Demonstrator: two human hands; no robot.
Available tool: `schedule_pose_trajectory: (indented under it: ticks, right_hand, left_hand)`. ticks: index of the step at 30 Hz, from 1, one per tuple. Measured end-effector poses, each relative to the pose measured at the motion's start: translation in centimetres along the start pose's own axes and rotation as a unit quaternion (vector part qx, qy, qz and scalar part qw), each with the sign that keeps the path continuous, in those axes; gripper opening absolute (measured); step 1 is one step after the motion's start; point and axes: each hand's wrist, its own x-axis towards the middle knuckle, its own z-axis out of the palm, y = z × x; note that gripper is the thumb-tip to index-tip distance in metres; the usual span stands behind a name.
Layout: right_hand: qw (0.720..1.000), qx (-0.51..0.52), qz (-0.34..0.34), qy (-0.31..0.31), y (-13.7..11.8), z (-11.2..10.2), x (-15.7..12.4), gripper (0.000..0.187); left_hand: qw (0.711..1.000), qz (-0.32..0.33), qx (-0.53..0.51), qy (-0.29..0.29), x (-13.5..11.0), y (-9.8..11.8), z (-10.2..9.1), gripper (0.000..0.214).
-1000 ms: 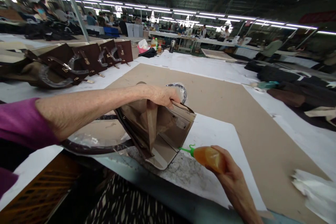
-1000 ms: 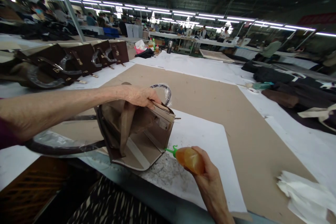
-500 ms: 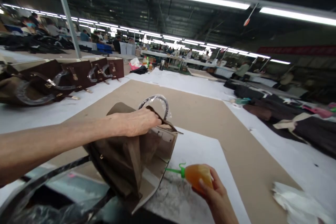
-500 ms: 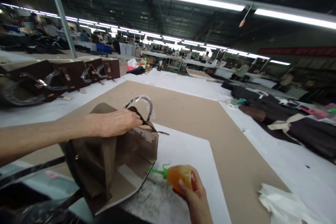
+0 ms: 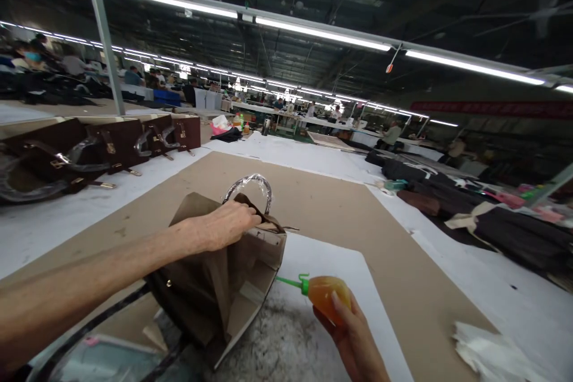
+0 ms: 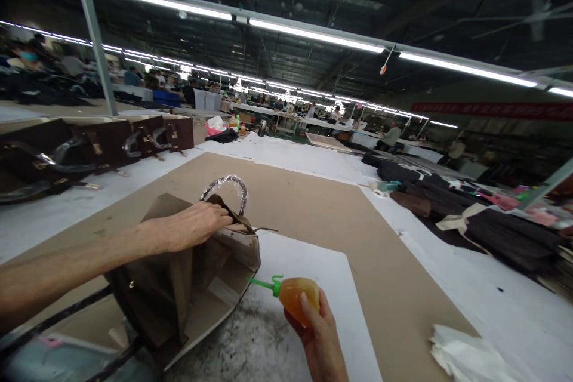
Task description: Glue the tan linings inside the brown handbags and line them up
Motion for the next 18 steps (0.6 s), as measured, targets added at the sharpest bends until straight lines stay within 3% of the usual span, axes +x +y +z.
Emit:
schedule_pose_trajectory:
  ticks: [5,11,18]
  right_hand:
    - [0.999,-0.035,-0.010,-0.014,-0.1,-0.5,0.5,0.036]
    - [0.998,-0.061,0.005,0.000,0.2,-1.3,1.6,0.044]
    - [0.993,-0.112,-0.030,0.012,0.5,-0.9,2.3,0.044]
  left_hand:
    - [0.999,-0.017,-0.034,-0.012,-0.4,0.3,0.4,0.023]
    - [0.998,-0.024,-0.043,-0.036,-0.7,0.3,0.1,0.019]
    - [0.997,-0.020,-0.060,-0.036,-0.9,0.3,-0.1,0.022]
